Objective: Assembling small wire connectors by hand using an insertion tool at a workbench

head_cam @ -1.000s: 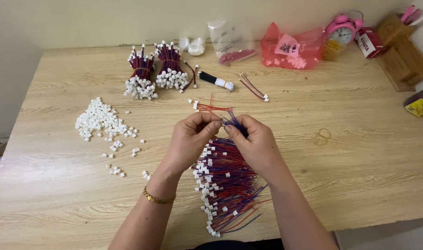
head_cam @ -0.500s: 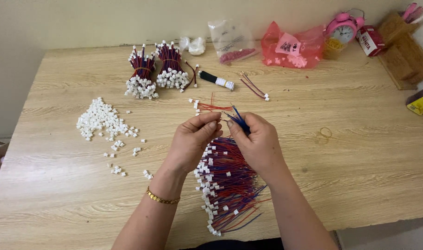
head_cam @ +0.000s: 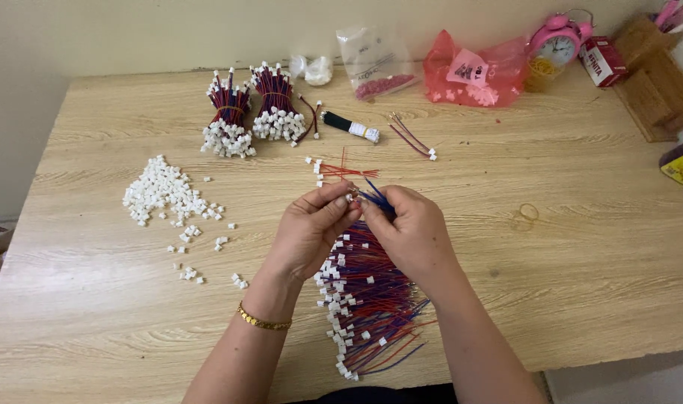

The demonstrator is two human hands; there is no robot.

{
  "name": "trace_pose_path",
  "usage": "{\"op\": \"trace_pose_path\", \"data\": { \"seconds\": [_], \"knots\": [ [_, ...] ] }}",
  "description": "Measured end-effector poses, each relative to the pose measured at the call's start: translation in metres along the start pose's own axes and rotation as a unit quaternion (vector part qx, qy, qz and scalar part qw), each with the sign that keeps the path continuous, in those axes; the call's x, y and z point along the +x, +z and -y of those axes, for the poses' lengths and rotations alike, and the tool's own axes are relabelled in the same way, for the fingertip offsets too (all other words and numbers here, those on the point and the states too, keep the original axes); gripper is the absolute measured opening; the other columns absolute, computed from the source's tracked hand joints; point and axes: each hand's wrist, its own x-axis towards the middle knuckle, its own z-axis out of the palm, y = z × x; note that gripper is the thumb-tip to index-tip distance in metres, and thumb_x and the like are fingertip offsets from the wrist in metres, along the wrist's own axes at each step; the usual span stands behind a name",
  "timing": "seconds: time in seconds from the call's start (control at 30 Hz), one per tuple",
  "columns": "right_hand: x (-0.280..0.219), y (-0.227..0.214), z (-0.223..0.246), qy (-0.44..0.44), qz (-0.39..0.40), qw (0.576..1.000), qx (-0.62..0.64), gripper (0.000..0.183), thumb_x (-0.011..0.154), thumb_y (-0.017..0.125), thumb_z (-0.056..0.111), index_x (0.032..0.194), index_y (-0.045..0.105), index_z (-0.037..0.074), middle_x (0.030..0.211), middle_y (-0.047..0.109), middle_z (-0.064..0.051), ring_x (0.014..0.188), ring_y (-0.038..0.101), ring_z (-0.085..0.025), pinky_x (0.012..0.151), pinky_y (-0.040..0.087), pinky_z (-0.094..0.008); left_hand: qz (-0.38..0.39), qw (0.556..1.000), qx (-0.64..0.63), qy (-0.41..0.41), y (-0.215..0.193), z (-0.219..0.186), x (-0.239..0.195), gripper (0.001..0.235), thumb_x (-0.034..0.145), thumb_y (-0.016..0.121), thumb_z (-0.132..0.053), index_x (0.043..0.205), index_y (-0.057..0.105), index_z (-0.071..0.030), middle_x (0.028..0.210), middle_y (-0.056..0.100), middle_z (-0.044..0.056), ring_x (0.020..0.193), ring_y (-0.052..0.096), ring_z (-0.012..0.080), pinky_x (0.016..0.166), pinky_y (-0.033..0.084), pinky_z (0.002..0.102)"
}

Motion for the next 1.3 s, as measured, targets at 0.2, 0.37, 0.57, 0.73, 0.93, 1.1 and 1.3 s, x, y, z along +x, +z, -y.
{"op": "trace_pose_path", "data": {
  "seconds": [0.2,0.37,0.57,0.73,0.93,1.1,1.3],
  "knots": [
    [0.001,0.0,-0.005,0.014,0.008,1.0,-0.02,0.019,0.089,0.068,0.023,0.081,0.07,0.006,0.062,0.06,-0.014,0.061,0.06,-0.023,0.056,0.047,-0.034,0.006,1.0,0.02,0.001,-0.002,0.0,0.0,0.022,0.088,0.062,0.004,0.109,0.067,0.003,0.099,0.07,0.015,0.09,0.071,0.0239,0.084,0.062,0.034],
    [0.002,0.001,-0.006,0.031,0.007,0.999,-0.038,0.021,0.089,0.067,0.024,0.078,0.068,0.006,0.059,0.057,-0.014,0.058,0.059,-0.023,0.054,0.046,-0.033,0.012,0.999,0.03,0.014,-0.003,0.001,0.0,0.019,0.087,0.064,0.004,0.106,0.069,0.002,0.099,0.07,0.015,0.09,0.071,0.0244,0.083,0.061,0.035],
    [0.003,0.004,-0.011,0.028,0.004,0.998,-0.053,0.023,0.088,0.067,0.026,0.078,0.066,0.006,0.061,0.057,-0.018,0.06,0.061,-0.03,0.054,0.047,-0.038,0.013,0.998,0.049,0.029,-0.001,0.005,0.001,0.018,0.087,0.065,0.003,0.104,0.07,0.001,0.099,0.07,0.016,0.09,0.071,0.0251,0.084,0.061,0.037],
    [0.005,0.005,-0.012,0.031,0.016,0.998,-0.056,0.024,0.089,0.067,0.027,0.075,0.065,0.008,0.059,0.056,-0.013,0.059,0.06,-0.026,0.055,0.047,-0.034,-0.001,0.997,0.072,0.039,0.0,0.007,-0.001,0.016,0.087,0.065,0.004,0.102,0.069,0.003,0.096,0.071,0.015,0.088,0.071,0.0239,0.082,0.062,0.036],
    [0.006,0.01,-0.015,0.052,0.064,0.997,-0.014,0.025,0.091,0.064,0.026,0.079,0.066,0.004,0.064,0.059,-0.02,0.063,0.06,-0.029,0.056,0.046,-0.038,-0.032,0.994,0.097,0.028,-0.019,0.018,-0.003,0.016,0.088,0.063,0.004,0.103,0.069,0.003,0.095,0.07,0.014,0.086,0.07,0.0218,0.081,0.062,0.036],
    [-0.001,0.002,-0.026,0.145,0.095,0.982,0.072,0.029,0.1,0.052,0.027,0.095,0.07,0.005,0.075,0.069,-0.018,0.073,0.066,-0.03,0.074,0.054,-0.04,-0.066,0.927,0.364,0.06,-0.028,-0.002,-0.017,0.016,0.085,0.07,-0.001,0.101,0.075,-0.003,0.088,0.074,0.012,0.085,0.067,0.015,0.079,0.059,0.032],
    [0.019,0.006,-0.077,0.083,-0.044,0.983,0.159,0.027,0.104,0.049,0.026,0.099,0.066,0.006,0.063,0.053,-0.005,0.055,0.055,-0.013,0.054,0.048,-0.024,-0.082,0.726,0.68,0.06,-0.058,0.002,0.009,0.019,0.085,0.07,-0.03,0.102,0.075,-0.025,0.091,0.075,0.001,0.089,0.071,0.0244,0.078,0.055,0.038]
  ]
}}
